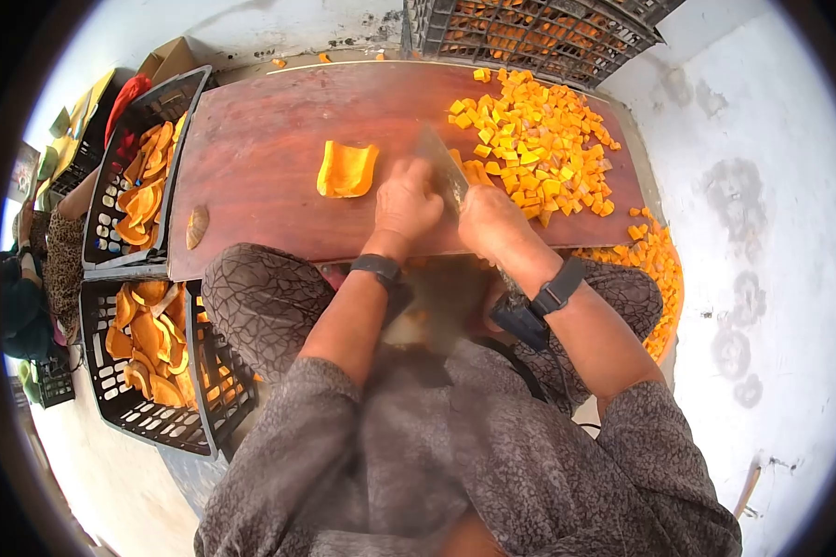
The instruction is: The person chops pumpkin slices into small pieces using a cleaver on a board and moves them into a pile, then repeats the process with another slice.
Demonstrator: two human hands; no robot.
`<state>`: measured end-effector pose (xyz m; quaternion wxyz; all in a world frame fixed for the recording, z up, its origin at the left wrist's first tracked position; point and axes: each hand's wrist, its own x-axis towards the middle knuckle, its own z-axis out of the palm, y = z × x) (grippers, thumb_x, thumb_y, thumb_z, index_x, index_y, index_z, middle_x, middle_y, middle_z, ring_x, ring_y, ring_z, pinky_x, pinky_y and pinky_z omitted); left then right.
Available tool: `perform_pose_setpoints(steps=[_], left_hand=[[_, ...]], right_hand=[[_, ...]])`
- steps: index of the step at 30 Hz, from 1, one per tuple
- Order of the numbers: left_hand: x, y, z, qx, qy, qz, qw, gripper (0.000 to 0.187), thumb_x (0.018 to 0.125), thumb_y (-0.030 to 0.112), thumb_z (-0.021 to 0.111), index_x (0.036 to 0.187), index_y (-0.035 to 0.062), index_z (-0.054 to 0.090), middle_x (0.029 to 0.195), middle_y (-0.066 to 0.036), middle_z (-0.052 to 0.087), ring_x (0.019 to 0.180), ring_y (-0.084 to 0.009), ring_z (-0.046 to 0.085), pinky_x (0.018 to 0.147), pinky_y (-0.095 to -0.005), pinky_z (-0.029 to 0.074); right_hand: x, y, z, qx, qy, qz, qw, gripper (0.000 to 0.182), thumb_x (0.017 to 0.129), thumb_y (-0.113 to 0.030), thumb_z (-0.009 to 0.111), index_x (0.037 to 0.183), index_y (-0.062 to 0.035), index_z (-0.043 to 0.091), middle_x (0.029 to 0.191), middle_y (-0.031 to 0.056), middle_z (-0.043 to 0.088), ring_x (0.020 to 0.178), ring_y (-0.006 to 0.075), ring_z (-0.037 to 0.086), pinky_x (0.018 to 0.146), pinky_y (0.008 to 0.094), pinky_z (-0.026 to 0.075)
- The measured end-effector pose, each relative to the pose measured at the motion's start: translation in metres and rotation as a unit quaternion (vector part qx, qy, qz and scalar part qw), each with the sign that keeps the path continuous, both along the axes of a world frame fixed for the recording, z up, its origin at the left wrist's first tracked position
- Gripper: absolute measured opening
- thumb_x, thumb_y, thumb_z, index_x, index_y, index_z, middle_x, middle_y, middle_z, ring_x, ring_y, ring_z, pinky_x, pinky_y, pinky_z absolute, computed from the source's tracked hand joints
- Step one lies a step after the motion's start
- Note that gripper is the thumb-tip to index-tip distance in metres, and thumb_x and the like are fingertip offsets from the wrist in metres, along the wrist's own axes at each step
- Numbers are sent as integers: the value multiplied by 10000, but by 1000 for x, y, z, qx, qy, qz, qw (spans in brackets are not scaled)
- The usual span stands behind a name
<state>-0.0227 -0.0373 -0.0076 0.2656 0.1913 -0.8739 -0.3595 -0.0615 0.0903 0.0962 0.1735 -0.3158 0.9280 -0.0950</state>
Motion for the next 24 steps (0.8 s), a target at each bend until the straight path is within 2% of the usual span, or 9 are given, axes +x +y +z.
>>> perform_pose_setpoints(steps=[3, 6, 10, 13, 16, 18, 19, 21, 24], left_hand=[[-2, 1, 2, 5, -6, 12, 1000, 179, 664, 63, 600, 837, 60, 557, 884, -169, 595, 854, -382, 594, 749, -458, 495], [-5, 0, -3, 20, 3, 12, 1000, 165, 650, 65, 595, 807, 58, 544, 826, -157, 589, 833, -373, 589, 728, -450, 487], [-8, -2, 0, 26, 8, -5, 1000, 162, 637, 67, 595, 789, 59, 539, 782, -144, 579, 799, -363, 584, 709, -437, 482], [-3, -8, 0, 16, -3, -8, 1000, 160, 631, 71, 597, 779, 60, 537, 785, -138, 576, 786, -356, 583, 705, -424, 483], [-2, -6, -3, 19, -20, -17, 999, 254, 637, 71, 609, 883, 74, 548, 853, -131, 590, 819, -339, 600, 735, -414, 486], [-2, -6, -4, 10, -21, -21, 1000, 287, 639, 68, 609, 918, 81, 542, 865, -128, 590, 827, -336, 604, 740, -415, 487], [-2, -7, -4, 1, -20, -24, 1000, 319, 642, 66, 610, 952, 87, 537, 878, -125, 590, 835, -333, 608, 744, -417, 488], [0, -6, -2, -1, -16, -22, 1000, 329, 643, 62, 607, 963, 90, 531, 877, -123, 589, 836, -334, 607, 745, -419, 488], [0, -3, 0, -6, -13, -23, 1000, 348, 646, 58, 602, 982, 94, 523, 870, -119, 585, 827, -336, 604, 747, -424, 489]], right_hand=[[9, -1, -10, -30, 47, 0, 998, 165, 805, -93, 555, 897, 2, 655, 886, 228, 681, 861, 398, 668, 747, 468, 525], [7, -7, -16, -29, 3, -23, 999, 188, 833, -113, 539, 926, 27, 624, 926, 285, 657, 914, 442, 645, 809, 504, 512], [4, 2, -19, -64, 11, -38, 997, 198, 841, -125, 538, 930, 28, 627, 943, 290, 655, 922, 441, 642, 821, 510, 507], [4, -3, -18, -53, 27, -51, 997, 185, 829, -115, 544, 911, 5, 659, 893, 243, 676, 868, 388, 670, 748, 465, 528], [-2, 6, -10, -44, -5, -36, 998, 204, 837, -125, 534, 901, 19, 663, 896, 249, 675, 867, 391, 670, 745, 463, 529], [-4, 11, -4, -39, -113, -90, 989, 207, 835, -120, 531, 868, 36, 664, 886, 262, 669, 869, 393, 667, 749, 469, 523], [-5, 13, 1, -40, -115, -91, 988, 207, 835, -120, 531, 868, 36, 664, 886, 262, 669, 869, 393, 667, 749, 469, 523], [-5, 21, 8, -93, -190, -137, 968, 289, 952, -177, 498, 968, 108, 543, 648, 182, 616, 435, 222, 596, 386, 345, 480], [-8, 33, -11, -116, -101, -94, 984, 283, 960, -172, 482, 981, 106, 533, 631, 178, 605, 430, 226, 588, 396, 352, 484]])
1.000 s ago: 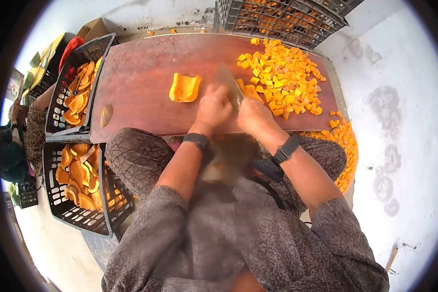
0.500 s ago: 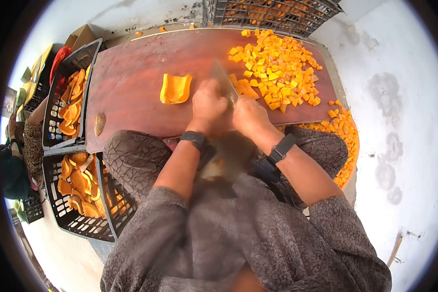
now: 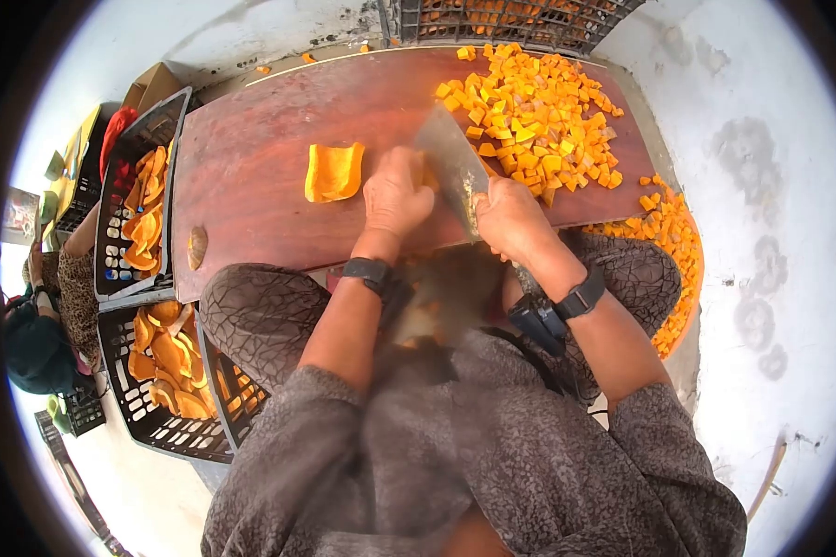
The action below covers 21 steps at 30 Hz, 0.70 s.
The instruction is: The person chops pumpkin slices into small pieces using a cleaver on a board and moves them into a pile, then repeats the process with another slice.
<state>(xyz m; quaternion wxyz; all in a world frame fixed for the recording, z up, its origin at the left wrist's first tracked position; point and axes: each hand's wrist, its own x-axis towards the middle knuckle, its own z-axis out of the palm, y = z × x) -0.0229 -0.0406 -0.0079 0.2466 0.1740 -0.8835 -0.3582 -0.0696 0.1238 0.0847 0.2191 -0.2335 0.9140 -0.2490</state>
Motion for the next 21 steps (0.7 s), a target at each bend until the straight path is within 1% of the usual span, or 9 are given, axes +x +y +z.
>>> perform_pose_setpoints(steps=[4, 8, 10, 11, 13, 15, 16, 18, 21], left_hand=[[3, -5, 2, 10, -20, -16, 1000, 332, 686, 105, 641, 1006, 103, 551, 963, -182, 596, 893, -411, 589, 776, -489, 478], [4, -5, 0, 29, -8, -3, 1000, 303, 685, 100, 636, 980, 99, 567, 959, -198, 591, 890, -423, 582, 777, -492, 479], [3, -7, -5, 25, 41, -5, 999, 283, 668, 26, 585, 951, 42, 585, 820, -114, 562, 747, -247, 589, 707, -358, 514], [3, -8, -8, 24, 41, -5, 999, 283, 668, 26, 585, 951, 42, 585, 820, -114, 562, 747, -247, 589, 707, -358, 514], [5, -7, -3, 90, 28, -13, 995, 255, 691, 93, 624, 945, 82, 596, 934, -210, 602, 889, -415, 590, 793, -470, 490], [6, -4, 0, 106, 39, -16, 993, 267, 696, 95, 621, 962, 77, 618, 929, -214, 615, 895, -408, 599, 804, -457, 495], [7, -4, 0, 123, 48, -21, 991, 281, 700, 97, 618, 979, 73, 639, 925, -218, 629, 901, -401, 607, 815, -444, 500], [8, -3, -3, 129, 40, -18, 991, 298, 703, 103, 619, 997, 71, 659, 926, -221, 640, 910, -392, 615, 825, -434, 503], [6, -3, -10, 162, 30, -11, 986, 316, 708, 122, 625, 1013, 64, 690, 928, -224, 653, 922, -380, 623, 841, -422, 506]], right_hand=[[14, 5, -6, -29, 22, -1, 999, 269, 959, -167, 479, 934, 97, 524, 632, 183, 603, 437, 235, 597, 402, 362, 486], [24, 7, -12, -67, 41, -21, 997, 257, 949, -162, 491, 879, 85, 504, 619, 200, 589, 442, 259, 602, 414, 386, 487], [27, 7, -19, -88, 35, -20, 995, 255, 944, -160, 495, 865, 83, 499, 614, 206, 584, 444, 270, 603, 420, 395, 488], [27, 8, -25, -94, 48, -26, 994, 256, 943, -160, 497, 858, 81, 498, 608, 204, 581, 434, 263, 597, 416, 391, 485], [30, 7, -24, -101, 62, -32, 992, 256, 941, -160, 499, 851, 80, 497, 602, 202, 577, 424, 256, 591, 412, 387, 482], [36, 6, -18, -107, 45, -59, 991, 250, 927, -153, 511, 840, 81, 504, 635, 247, 587, 516, 358, 622, 502, 441, 502], [39, 6, -19, -108, 45, -58, 991, 250, 927, -153, 511, 840, 81, 504, 635, 247, 587, 516, 358, 622, 502, 441, 502], [44, 6, -19, -124, 175, -26, 976, 239, 907, -145, 528, 837, 83, 516, 697, 301, 591, 686, 472, 615, 629, 500, 494], [48, 5, -7, -115, 97, -69, 986, 230, 888, -138, 540, 839, 87, 527, 758, 334, 583, 840, 532, 560, 734, 533, 461]])
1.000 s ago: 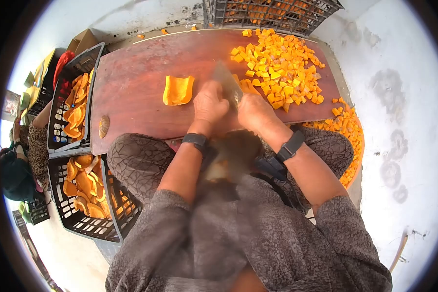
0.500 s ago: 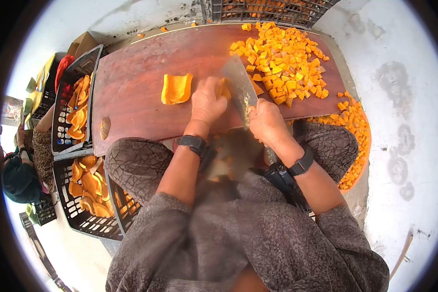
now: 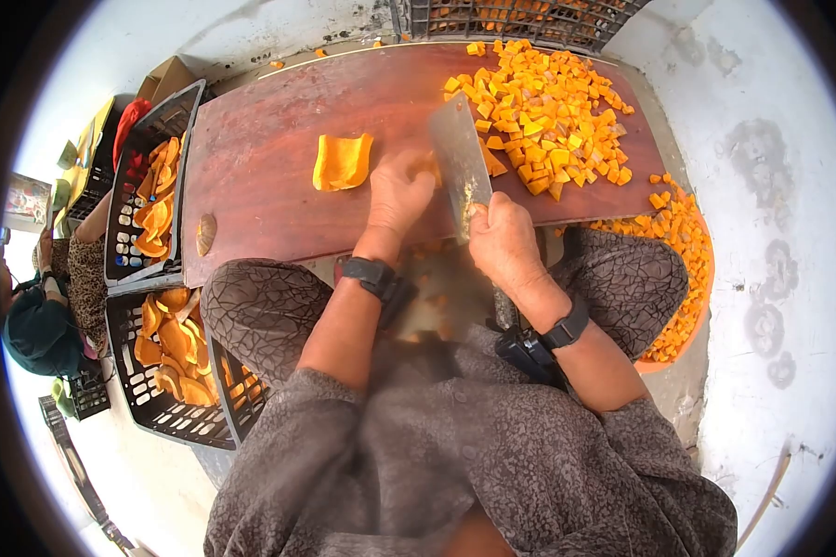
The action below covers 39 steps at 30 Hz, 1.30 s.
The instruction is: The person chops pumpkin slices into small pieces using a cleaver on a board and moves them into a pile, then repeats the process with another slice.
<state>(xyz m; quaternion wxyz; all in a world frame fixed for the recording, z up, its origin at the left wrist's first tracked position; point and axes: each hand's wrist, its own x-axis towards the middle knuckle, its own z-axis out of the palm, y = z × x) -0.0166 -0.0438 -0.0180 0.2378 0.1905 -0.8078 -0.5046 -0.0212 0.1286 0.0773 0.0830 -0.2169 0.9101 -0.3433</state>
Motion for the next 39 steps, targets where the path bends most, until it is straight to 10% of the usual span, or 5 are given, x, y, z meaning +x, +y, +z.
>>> perform_pose_setpoints(steps=[2, 4, 12, 21, 39], left_hand=[[4, 1, -6, 31, -10, 6, 999, 318, 710, 133, 630, 1010, 57, 701, 928, -225, 656, 927, -375, 625, 846, -420, 507], [3, 0, -6, 85, -1, -17, 996, 271, 769, 39, 597, 1020, -16, 682, 884, -105, 605, 647, -152, 634, 652, -258, 536], [-1, 3, 16, -107, 51, -51, 992, 255, 738, 14, 658, 991, -4, 682, 860, -94, 632, 734, -165, 659, 663, -271, 542], [3, 8, 30, -182, 52, -88, 978, 243, 727, 36, 678, 967, 20, 639, 908, -162, 649, 797, -304, 670, 718, -377, 539], [8, 3, 25, -183, 49, -81, 979, 180, 788, 6, 603, 965, 7, 569, 905, -193, 633, 849, -397, 622, 749, -439, 516]], right_hand=[[6, 5, -2, -6, 32, 12, 999, 235, 894, -143, 542, 832, 84, 523, 730, 323, 583, 780, 512, 581, 692, 521, 473], [5, 8, -6, -14, 69, 23, 997, 241, 899, -148, 545, 826, 80, 519, 702, 312, 583, 720, 492, 602, 651, 509, 486], [-10, 7, -20, -45, 40, 9, 998, 256, 940, -152, 527, 807, 65, 493, 565, 214, 550, 439, 301, 594, 456, 412, 474], [-6, 5, -11, 4, 28, -13, 1000, 250, 903, -152, 549, 801, 74, 515, 679, 300, 574, 716, 485, 597, 650, 499, 475], [-1, 0, -1, 71, 71, 56, 993, 209, 906, -157, 559, 875, 48, 535, 763, 278, 621, 795, 472, 615, 706, 522, 494]])
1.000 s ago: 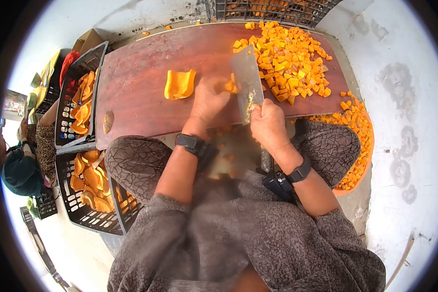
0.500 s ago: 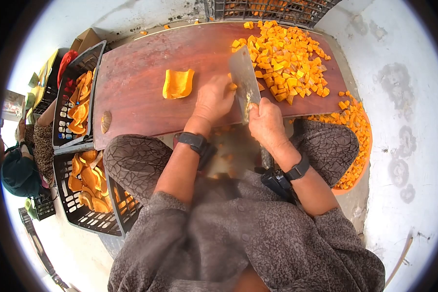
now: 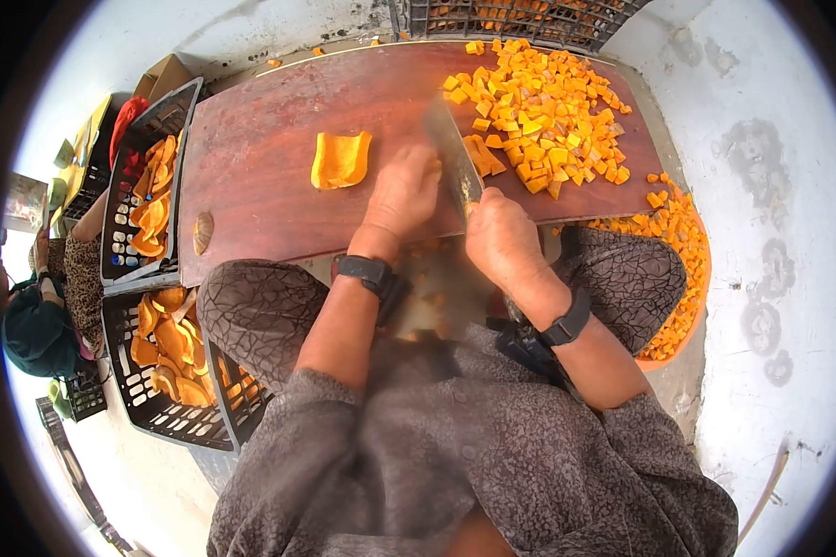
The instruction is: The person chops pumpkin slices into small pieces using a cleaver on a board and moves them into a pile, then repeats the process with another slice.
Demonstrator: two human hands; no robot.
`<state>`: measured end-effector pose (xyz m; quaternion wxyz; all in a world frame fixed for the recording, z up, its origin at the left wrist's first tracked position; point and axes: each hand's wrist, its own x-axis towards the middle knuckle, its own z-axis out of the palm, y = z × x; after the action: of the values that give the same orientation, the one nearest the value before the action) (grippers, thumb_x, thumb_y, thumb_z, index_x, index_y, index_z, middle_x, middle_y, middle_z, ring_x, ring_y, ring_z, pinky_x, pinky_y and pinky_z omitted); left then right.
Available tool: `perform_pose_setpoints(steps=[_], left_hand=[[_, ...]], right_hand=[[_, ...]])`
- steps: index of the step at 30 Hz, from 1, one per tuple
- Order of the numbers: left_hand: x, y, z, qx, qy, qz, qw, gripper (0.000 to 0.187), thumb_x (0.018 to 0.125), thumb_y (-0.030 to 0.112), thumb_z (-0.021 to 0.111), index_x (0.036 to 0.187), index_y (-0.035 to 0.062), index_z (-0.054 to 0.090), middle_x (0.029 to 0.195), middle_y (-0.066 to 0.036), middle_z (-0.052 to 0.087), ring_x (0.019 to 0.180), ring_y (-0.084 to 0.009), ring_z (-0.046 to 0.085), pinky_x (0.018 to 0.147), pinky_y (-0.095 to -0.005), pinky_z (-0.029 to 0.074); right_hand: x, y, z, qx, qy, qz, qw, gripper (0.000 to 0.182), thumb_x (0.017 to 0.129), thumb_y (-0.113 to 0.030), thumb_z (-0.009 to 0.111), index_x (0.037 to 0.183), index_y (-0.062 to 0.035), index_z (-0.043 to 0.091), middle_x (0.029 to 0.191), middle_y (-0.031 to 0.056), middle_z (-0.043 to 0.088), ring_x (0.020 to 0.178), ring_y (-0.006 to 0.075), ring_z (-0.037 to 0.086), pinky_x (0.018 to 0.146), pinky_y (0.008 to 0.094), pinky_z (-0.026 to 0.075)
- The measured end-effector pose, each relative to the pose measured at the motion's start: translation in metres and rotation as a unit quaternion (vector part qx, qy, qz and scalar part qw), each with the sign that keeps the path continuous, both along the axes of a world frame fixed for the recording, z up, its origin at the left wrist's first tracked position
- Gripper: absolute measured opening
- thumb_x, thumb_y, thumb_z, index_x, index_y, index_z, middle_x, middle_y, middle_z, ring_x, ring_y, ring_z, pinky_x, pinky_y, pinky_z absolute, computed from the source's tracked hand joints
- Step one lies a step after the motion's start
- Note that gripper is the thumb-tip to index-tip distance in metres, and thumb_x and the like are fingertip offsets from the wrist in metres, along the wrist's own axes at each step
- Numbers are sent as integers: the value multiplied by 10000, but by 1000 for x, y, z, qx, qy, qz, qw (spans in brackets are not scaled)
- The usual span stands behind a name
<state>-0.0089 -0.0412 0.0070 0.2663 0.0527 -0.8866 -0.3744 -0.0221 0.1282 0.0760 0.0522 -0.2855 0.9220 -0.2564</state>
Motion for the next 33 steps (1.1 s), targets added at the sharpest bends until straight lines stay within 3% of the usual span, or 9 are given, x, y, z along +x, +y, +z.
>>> perform_pose_setpoints(steps=[3, 10, 16, 18, 19, 23, 27, 29, 33], left_hand=[[0, 1, -5, 4, 8, -5, 1000, 170, 789, -3, 592, 957, 2, 564, 891, -193, 630, 847, -406, 614, 745, -440, 512], [1, -5, 1, 21, 46, -2, 999, 193, 790, -10, 589, 979, 24, 614, 912, -179, 621, 846, -372, 621, 738, -421, 514], [5, -19, 12, -82, 39, 38, 995, 302, 777, -13, 600, 1037, 111, 691, 945, -147, 596, 848, -345, 613, 724, -413, 521], [8, -21, 12, -104, 16, 45, 993, 292, 775, -14, 598, 1018, 111, 701, 944, -144, 595, 850, -345, 611, 730, -413, 522], [8, -22, 12, -125, -5, 54, 991, 282, 773, -16, 596, 998, 111, 711, 943, -140, 595, 851, -345, 609, 736, -413, 522], [11, -25, 3, -140, -54, 46, 988, 273, 755, -24, 590, 950, 110, 727, 951, -119, 601, 914, -323, 602, 780, -408, 511], [14, -34, 2, -206, -74, 19, 975, 221, 724, 53, 627, 913, 91, 733, 1042, -82, 630, 1002, -304, 578, 867, -408, 482], [14, -35, 7, -210, -75, 16, 975, 225, 715, 89, 641, 922, 85, 730, 1079, -70, 638, 1021, -305, 571, 893, -415, 470], [9, -22, 16, -201, -62, 31, 977, 326, 723, 194, 680, 1031, 90, 701, 1176, -92, 628, 1073, -333, 563, 938, -457, 437]], right_hand=[[-2, -6, -5, 20, -22, -13, 999, 126, 841, -129, 557, 873, -9, 582, 820, 212, 646, 803, 425, 629, 717, 507, 499], [-17, -17, -18, 46, -54, -5, 997, 156, 848, -131, 555, 919, -2, 607, 860, 226, 662, 836, 414, 639, 749, 492, 503], [-20, -7, -19, -16, -16, -8, 1000, 163, 850, -149, 563, 864, 10, 599, 784, 238, 642, 795, 428, 629, 713, 509, 493], [-26, 1, -17, -70, -57, -7, 996, 226, 905, -157, 552, 858, 64, 541, 695, 259, 609, 650, 423, 635, 616, 470, 503], [-28, 8, -19, -79, 8, 9, 997, 235, 922, -163, 541, 856, 62, 530, 620, 215, 588, 501, 337, 618, 505, 418, 493], [-34, 32, -21, -103, -74, -23, 992, 246, 941, -175, 543, 863, 58, 531, 570, 138, 562, 409, 198, 567, 398, 340, 449], [-34, 54, -24, -108, -59, -38, 992, 239, 945, -167, 541, 860, 56, 528, 567, 126, 557, 401, 184, 553, 389, 334, 440], [-34, 59, -20, -110, -100, -94, 984, 248, 889, -187, 555, 845, 57, 556, 769, 305, 595, 778, 488, 592, 680, 498, 469], [-36, 68, -16, -150, -102, -104, 978, 271, 897, -200, 542, 860, 66, 572, 791, 318, 600, 794, 490, 598, 696, 506, 469]])
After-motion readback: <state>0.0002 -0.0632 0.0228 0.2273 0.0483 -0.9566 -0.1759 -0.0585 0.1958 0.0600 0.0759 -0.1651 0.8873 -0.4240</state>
